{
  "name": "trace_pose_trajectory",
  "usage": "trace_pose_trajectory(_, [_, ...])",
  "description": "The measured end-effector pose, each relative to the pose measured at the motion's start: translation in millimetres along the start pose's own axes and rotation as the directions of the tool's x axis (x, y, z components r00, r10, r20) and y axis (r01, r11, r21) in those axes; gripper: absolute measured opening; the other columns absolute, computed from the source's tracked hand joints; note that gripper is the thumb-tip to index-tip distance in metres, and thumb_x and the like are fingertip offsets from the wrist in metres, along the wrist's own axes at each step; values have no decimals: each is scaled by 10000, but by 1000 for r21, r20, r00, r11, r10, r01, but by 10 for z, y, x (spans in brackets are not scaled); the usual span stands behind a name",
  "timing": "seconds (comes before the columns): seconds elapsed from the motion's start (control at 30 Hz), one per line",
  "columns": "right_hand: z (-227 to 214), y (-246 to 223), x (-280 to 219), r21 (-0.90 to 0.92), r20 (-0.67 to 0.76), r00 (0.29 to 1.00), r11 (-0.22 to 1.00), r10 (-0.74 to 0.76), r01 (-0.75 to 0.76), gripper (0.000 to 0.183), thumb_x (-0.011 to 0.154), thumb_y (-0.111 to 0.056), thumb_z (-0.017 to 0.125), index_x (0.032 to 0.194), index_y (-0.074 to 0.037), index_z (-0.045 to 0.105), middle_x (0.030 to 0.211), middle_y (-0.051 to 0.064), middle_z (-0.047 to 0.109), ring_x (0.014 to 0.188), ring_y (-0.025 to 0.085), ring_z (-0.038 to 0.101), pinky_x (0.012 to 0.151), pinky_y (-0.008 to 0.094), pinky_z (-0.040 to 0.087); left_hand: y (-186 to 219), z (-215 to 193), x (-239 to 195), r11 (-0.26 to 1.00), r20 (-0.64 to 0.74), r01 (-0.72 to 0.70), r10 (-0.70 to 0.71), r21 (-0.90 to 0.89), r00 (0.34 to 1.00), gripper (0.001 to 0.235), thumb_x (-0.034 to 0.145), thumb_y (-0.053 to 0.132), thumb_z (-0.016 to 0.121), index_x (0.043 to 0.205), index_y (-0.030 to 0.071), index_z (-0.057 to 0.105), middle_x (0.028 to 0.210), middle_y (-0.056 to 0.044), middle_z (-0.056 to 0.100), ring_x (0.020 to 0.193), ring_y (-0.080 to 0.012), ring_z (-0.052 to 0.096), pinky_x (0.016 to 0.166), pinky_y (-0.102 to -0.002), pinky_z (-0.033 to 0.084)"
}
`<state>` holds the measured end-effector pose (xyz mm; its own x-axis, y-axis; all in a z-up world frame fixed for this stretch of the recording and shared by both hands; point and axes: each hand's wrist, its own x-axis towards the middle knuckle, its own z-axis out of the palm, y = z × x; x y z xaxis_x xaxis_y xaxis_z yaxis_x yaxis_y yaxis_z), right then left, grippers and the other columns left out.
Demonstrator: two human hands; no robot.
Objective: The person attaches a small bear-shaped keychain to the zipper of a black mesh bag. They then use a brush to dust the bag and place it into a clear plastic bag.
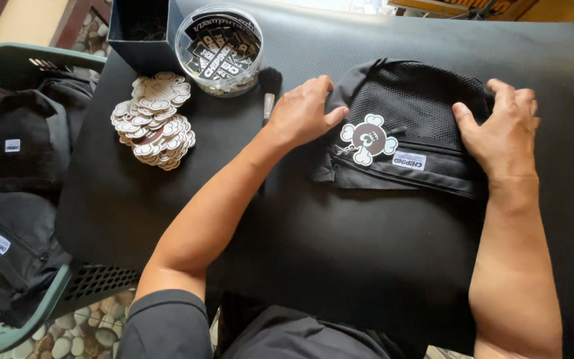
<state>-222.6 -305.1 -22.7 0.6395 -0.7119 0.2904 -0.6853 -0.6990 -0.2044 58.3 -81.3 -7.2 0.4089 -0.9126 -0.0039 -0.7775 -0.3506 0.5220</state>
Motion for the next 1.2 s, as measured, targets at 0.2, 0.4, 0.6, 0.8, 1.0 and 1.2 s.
trace_pose_trajectory(0.2, [-534, -837, -178, 2, -157, 879, 890, -450, 456, 330, 1044, -271, 750, 1288, -49, 743, 1169, 188, 670, 1077, 374, 595, 865, 470, 406, -119, -19, -63, 990, -70, -74, 66, -118, 995, 486, 932, 510, 627, 1225, 129, 550, 992, -90, 686, 943, -342, 669, 848, -477, 481])
trace_pose_trajectory(0.4, [-229, -1334, -331, 319, 81, 726, 707, -683, 630, 749, 886, -442, 749, 1523, -166, 470, 1513, 127, 524, 1416, 363, 485, 1134, 535, 350, -244, -4, -88, 947, -123, -306, 295, -92, 948, 532, 942, 485, 666, 1255, 79, 526, 1069, -95, 639, 992, -303, 644, 877, -443, 474])
trace_pose_trajectory(0.6, [-181, -1316, -278, 277, 34, 731, 709, -682, 648, 611, 880, -371, 782, 1410, -136, 590, 1386, 95, 607, 1310, 317, 553, 1118, 513, 373, -133, -190, -201, 958, 75, -274, 280, -82, 957, 677, 935, 439, 682, 1480, 129, 428, 1176, -168, 531, 1128, -391, 605, 929, -516, 485])
trace_pose_trajectory(0.8, [-212, -1336, -264, 216, 45, 744, 734, -667, 644, 573, 890, -371, 757, 1375, -102, 611, 1373, 115, 604, 1283, 322, 560, 1154, 527, 340, -162, -181, -193, 956, 69, -280, 286, -84, 956, 656, 929, 421, 702, 1445, 106, 448, 1150, -152, 538, 1111, -365, 608, 908, -500, 493])
trace_pose_trajectory(1.0, [-210, -1352, -291, 188, 68, 767, 764, -637, 618, 552, 893, -376, 741, 1368, -123, 616, 1380, 81, 614, 1314, 302, 554, 1190, 546, 316, -219, -142, -188, 947, 44, -308, 312, -87, 949, 643, 928, 408, 701, 1436, 97, 460, 1142, -156, 548, 1117, -380, 605, 919, -491, 481])
trace_pose_trajectory(1.2, [-234, -1365, -309, 213, 85, 755, 752, -650, 624, 575, 884, -406, 744, 1385, -150, 627, 1405, 82, 614, 1336, 302, 554, 1208, 552, 323, -212, -99, -161, 961, 49, -268, 271, -67, 961, 729, 905, 526, 687, 1450, 100, 458, 1187, -169, 569, 1141, -394, 615, 950, -499, 481])
